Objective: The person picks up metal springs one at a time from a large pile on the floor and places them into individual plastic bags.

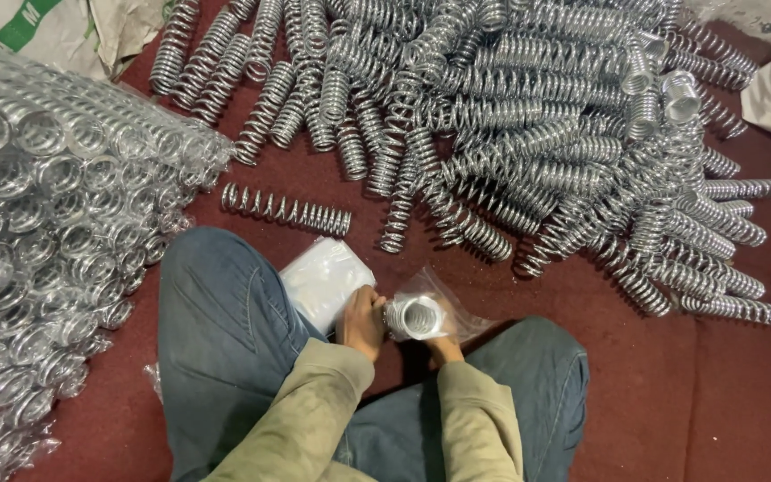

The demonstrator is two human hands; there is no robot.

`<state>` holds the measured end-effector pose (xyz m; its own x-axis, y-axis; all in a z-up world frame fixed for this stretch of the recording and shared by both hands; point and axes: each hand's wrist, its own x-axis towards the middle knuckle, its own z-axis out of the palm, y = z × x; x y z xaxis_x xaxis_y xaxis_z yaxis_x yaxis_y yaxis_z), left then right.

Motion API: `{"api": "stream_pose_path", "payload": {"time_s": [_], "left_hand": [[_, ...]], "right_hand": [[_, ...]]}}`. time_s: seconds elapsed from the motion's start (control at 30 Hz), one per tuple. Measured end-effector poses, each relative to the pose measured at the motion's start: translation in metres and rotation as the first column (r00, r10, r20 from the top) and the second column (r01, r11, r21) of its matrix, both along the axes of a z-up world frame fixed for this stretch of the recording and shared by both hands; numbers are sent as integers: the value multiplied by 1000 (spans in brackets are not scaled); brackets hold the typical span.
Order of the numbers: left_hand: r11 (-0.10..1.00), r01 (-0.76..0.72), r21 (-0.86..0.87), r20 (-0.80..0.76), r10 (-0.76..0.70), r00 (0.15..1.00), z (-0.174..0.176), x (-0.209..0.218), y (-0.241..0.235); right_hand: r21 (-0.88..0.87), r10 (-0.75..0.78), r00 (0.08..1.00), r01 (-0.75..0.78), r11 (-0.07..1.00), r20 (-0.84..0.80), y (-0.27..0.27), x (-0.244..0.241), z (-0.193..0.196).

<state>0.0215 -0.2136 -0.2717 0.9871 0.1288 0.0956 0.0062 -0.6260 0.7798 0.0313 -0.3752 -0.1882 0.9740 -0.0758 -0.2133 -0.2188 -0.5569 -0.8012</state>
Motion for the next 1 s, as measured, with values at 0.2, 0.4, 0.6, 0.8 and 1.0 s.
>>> {"api": "stream_pose_path", "payload": {"time_s": [0.2, 0.4, 0.6, 0.8, 1.0], "left_hand": [[966, 256, -44, -9, -257, 966, 95, -17, 9], [878, 379, -291, 44, -383, 923, 30, 1, 5], [855, 518, 30, -332, -480, 812, 127, -18, 24], [796, 540, -275, -27, -568, 823, 193, -69, 46], [856, 517, -29, 426, -457, 781, 218, -39, 22]], "right_hand": [[-93, -122, 989, 130, 987, 90, 7, -37, -6], [-33, -106, 990, 103, 994, -97, 26, -55, 16], [-59, -13, 943, -7, 998, -334, 50, -76, 98], [-86, 87, 915, -58, 995, 393, 29, -89, 164], [-532, 482, 636, -130, 837, 602, 40, -85, 195]]}}
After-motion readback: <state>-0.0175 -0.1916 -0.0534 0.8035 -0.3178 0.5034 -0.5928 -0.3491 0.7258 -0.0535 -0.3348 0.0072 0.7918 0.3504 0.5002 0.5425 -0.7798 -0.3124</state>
